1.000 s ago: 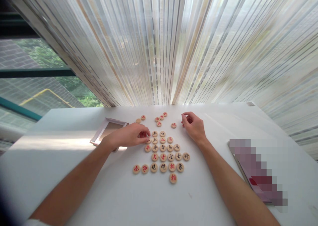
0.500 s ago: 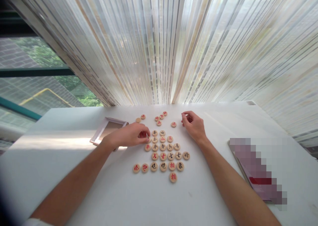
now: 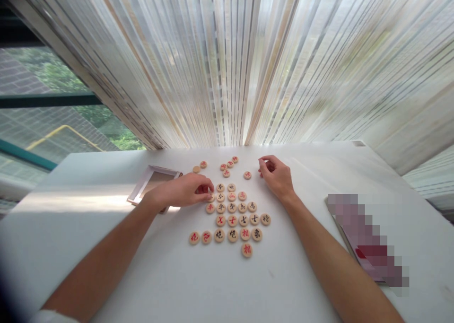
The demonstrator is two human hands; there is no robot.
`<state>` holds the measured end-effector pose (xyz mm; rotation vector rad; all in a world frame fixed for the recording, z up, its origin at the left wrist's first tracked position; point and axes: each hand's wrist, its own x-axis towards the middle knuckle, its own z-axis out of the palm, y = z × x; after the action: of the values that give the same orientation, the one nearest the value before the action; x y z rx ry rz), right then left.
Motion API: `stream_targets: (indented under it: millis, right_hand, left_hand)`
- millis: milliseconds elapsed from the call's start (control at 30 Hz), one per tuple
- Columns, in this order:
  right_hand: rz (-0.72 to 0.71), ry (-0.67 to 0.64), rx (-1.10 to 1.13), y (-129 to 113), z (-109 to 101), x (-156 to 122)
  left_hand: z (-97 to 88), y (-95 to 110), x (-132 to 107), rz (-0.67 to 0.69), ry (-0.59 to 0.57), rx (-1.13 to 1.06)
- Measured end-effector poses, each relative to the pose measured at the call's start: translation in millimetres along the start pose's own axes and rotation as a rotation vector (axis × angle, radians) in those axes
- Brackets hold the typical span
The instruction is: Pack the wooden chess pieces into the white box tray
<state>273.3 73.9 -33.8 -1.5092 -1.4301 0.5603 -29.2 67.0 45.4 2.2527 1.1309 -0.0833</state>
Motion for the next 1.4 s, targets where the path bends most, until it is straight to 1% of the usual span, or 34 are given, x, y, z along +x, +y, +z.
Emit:
stream_targets:
  millis: [233, 633, 1400]
  right_hand:
    - [0.003, 0.001, -0.001, 2.0, -0.4, 0.3]
    - [0.000, -0.009, -0.002, 1.3, -1.2, 0.1]
    - [-0.002, -0.004, -0.006, 1.8, -1.5, -0.4]
  left_hand:
    - [-1.4, 0.4, -1.3, -0.004, -0.023, 0.001]
    - [0.5, 1.7, -1.1, -0.017, -0.026, -0.005]
    - [1.1, 2.4, 0.4, -0.017, -0.007, 0.023]
